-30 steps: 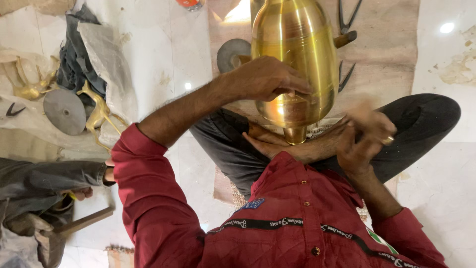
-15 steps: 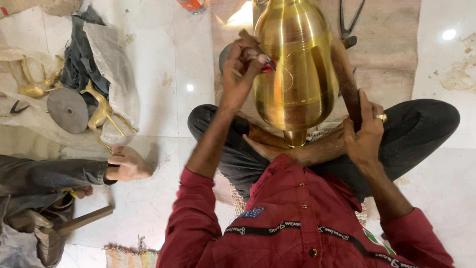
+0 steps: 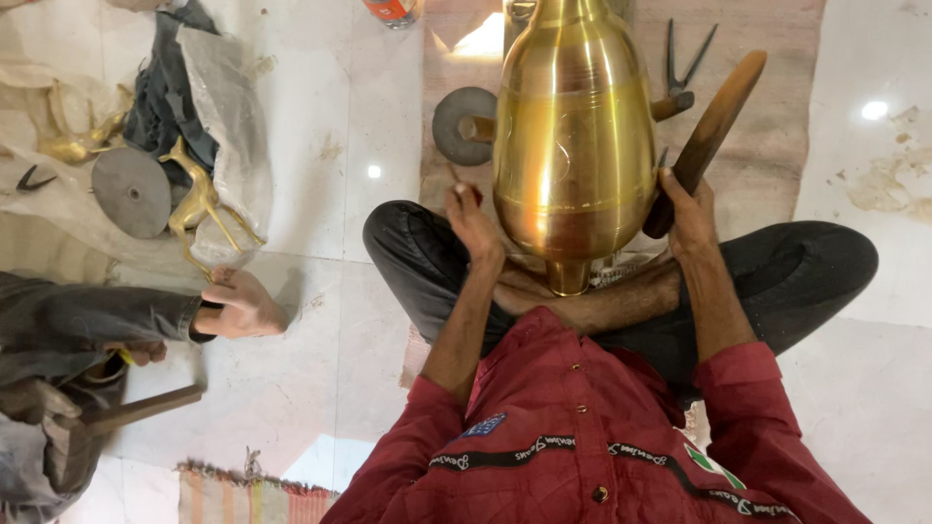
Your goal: The person sits cross-legged on the floor with a brass vessel held in their lap and decorates its surface by hand. They hold a small punch against the brass with one hand and strike it with a wooden mallet held in the other, working around the vessel's body and repositioning the punch repeatedly.
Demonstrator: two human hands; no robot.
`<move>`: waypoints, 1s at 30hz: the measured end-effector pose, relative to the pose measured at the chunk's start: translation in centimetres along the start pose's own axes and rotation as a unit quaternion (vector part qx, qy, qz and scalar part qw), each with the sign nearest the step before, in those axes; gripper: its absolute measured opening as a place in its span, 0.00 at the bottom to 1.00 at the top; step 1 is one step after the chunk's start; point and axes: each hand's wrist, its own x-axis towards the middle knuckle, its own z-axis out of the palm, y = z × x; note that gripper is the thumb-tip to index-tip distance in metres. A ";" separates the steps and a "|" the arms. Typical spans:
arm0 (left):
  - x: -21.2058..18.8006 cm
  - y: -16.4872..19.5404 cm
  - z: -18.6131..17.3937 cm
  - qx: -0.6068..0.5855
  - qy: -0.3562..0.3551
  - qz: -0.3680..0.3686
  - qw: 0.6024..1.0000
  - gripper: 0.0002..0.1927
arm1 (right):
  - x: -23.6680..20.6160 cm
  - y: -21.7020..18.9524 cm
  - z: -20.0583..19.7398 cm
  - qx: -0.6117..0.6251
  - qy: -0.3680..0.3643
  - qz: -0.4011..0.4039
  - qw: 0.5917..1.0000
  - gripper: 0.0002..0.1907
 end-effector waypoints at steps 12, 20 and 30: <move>0.7 -0.8 1.2 -0.168 -0.091 -0.039 0.981 0.13 | -0.7 2.0 0.8 0.127 -0.056 -0.046 0.989 0.16; 2.4 0.1 1.4 -0.221 -0.133 -0.088 0.962 0.13 | -2.5 4.3 1.6 0.138 0.021 -0.081 0.987 0.19; 3.5 -1.7 1.5 -0.153 -0.134 -0.058 0.977 0.15 | -3.8 3.8 0.8 0.044 0.005 -0.048 0.998 0.29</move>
